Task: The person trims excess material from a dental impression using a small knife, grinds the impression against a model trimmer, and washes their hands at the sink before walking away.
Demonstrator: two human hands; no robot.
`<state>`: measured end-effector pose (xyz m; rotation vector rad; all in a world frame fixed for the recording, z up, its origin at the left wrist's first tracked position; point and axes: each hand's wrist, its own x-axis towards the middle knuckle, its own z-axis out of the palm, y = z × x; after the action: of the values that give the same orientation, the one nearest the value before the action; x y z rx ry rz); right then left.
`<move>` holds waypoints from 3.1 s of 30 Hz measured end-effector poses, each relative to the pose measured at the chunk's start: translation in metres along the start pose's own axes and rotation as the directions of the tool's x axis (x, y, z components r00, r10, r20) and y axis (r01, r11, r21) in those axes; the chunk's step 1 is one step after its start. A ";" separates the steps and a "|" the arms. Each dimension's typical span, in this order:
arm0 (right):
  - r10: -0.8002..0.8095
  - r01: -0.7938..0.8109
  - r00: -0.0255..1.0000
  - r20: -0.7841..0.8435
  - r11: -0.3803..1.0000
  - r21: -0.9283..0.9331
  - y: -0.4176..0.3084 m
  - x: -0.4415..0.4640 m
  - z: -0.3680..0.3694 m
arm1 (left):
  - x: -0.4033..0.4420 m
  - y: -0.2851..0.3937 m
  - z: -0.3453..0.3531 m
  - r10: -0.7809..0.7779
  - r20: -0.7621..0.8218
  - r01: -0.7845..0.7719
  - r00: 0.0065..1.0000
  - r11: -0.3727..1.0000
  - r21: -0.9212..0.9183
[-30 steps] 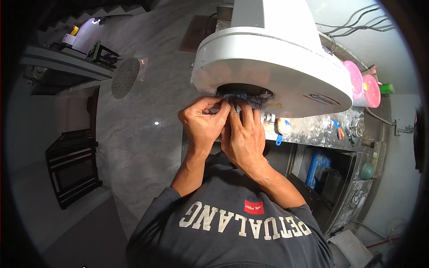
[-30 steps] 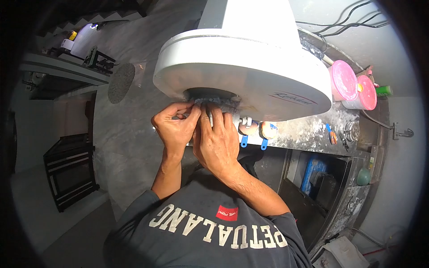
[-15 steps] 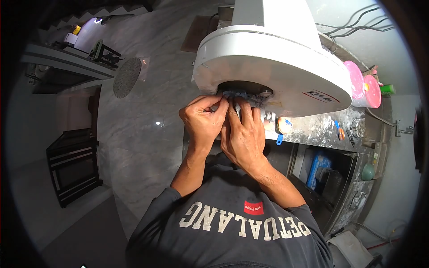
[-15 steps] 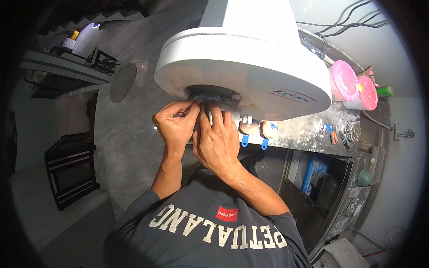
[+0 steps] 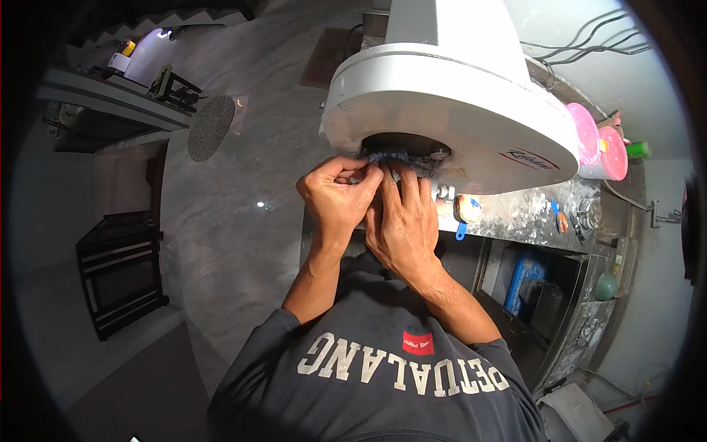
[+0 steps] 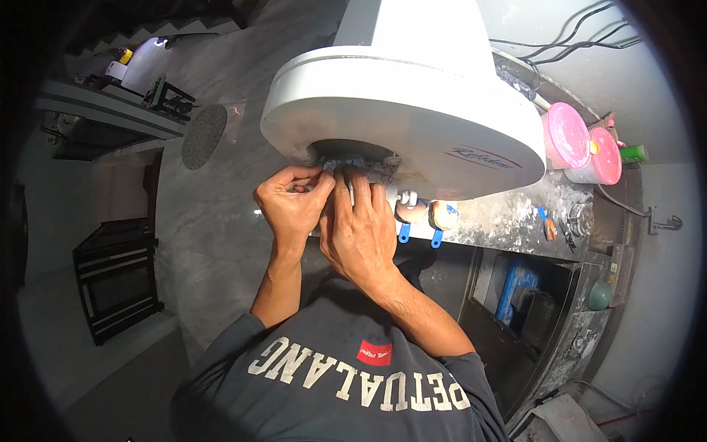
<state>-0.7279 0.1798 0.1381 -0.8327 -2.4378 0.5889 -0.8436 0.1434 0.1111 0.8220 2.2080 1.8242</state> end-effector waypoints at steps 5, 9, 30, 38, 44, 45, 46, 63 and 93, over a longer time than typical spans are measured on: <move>-0.029 0.029 0.999 -0.043 0.999 0.014 0.000 0.000 -0.003 | 0.002 0.001 -0.002 -0.074 0.057 0.076 0.996 0.996 -0.047; -0.038 0.039 0.998 -0.055 0.999 0.014 0.001 -0.001 -0.002 | 0.004 0.004 -0.002 -0.089 0.079 0.094 0.993 0.993 -0.066; -0.006 0.046 0.979 -0.202 0.980 0.193 0.013 -0.011 0.002 | -0.019 0.020 -0.027 0.082 0.266 -0.076 0.961 0.997 -0.033; 0.021 0.021 0.978 -0.208 0.980 0.197 0.019 -0.013 -0.005 | -0.014 0.005 -0.036 0.192 0.343 -0.195 0.920 0.980 -0.026; -0.059 0.085 0.985 -0.162 0.983 0.160 0.034 -0.018 -0.012 | -0.010 0.000 -0.033 0.144 0.272 -0.134 0.951 0.989 -0.056; -0.074 0.101 0.983 -0.168 0.982 0.157 0.037 -0.018 -0.012 | -0.009 0.000 -0.034 0.150 0.279 -0.142 0.949 0.989 -0.049; -0.076 0.103 0.981 -0.176 0.983 0.151 0.038 -0.018 -0.013 | -0.007 0.000 -0.034 0.158 0.283 -0.152 0.946 0.988 -0.042; -0.009 0.033 0.951 -0.310 0.997 0.074 0.025 -0.010 0.003 | -0.007 -0.001 -0.024 0.328 0.187 -0.355 0.926 0.925 0.133; 0.087 -0.089 0.989 -0.123 0.996 -0.009 0.003 0.007 0.005 | 0.005 -0.005 -0.005 0.315 0.093 -0.328 0.944 0.922 0.205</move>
<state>-0.7340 0.1858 0.1349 -0.9575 -2.3066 0.5366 -0.8515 0.1414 0.1090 1.3366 2.3788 1.6725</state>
